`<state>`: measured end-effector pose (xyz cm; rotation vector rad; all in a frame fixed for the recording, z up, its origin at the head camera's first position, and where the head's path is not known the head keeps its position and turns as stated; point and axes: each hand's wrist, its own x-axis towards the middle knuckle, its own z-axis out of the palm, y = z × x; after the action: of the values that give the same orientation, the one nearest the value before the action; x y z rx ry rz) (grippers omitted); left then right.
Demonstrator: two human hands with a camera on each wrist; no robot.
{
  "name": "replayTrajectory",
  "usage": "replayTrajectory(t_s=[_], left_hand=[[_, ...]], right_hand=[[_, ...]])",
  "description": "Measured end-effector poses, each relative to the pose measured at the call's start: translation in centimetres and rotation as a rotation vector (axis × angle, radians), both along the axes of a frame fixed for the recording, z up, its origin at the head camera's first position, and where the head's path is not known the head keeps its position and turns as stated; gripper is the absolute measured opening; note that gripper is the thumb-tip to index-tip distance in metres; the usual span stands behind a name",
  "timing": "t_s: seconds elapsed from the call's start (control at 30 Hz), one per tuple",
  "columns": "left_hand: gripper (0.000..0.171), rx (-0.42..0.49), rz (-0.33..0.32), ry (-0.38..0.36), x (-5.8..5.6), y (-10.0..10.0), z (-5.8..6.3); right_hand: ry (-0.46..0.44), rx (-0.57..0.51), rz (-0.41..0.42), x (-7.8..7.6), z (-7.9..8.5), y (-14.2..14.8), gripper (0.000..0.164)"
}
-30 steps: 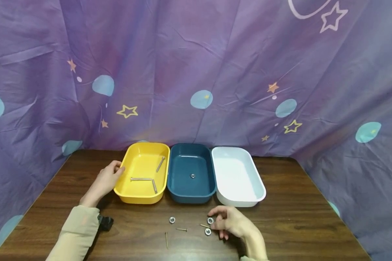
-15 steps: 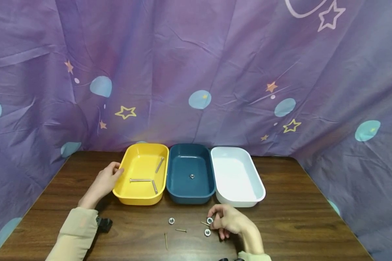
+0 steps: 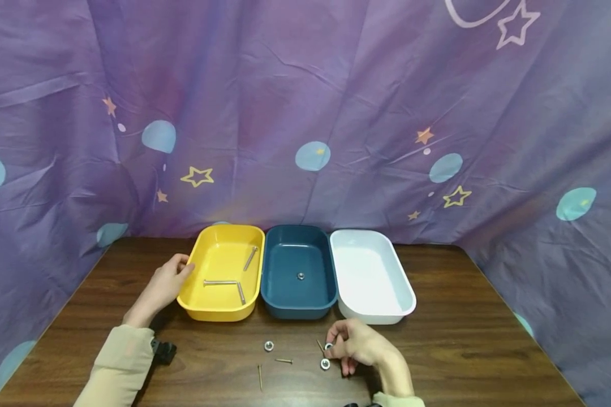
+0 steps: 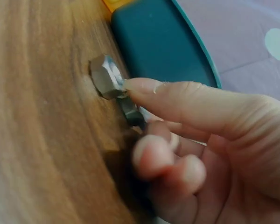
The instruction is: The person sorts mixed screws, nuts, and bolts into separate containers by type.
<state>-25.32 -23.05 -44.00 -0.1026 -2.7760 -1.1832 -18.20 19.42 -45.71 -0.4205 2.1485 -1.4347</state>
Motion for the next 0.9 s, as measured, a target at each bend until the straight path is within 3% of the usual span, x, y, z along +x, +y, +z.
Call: replayTrajectory(t_s=[0.37,0.57,0.9], left_hand=[[0.033,0.001,0.005,-0.002,-0.15,0.07,0.16],[0.034,-0.004,0.004,-0.005,-0.15,0.02,0.17],[0.032,-0.007,0.006,-0.002,-0.17,-0.05,-0.03]], right_hand=[[-0.029,-0.032,0.059,0.06,0.48,0.35,0.027],[-0.007,0.029,0.048,0.02,0.68,-0.1,0.026],[0.002,-0.008,0.034,0.06,0.26,-0.11,0.027]])
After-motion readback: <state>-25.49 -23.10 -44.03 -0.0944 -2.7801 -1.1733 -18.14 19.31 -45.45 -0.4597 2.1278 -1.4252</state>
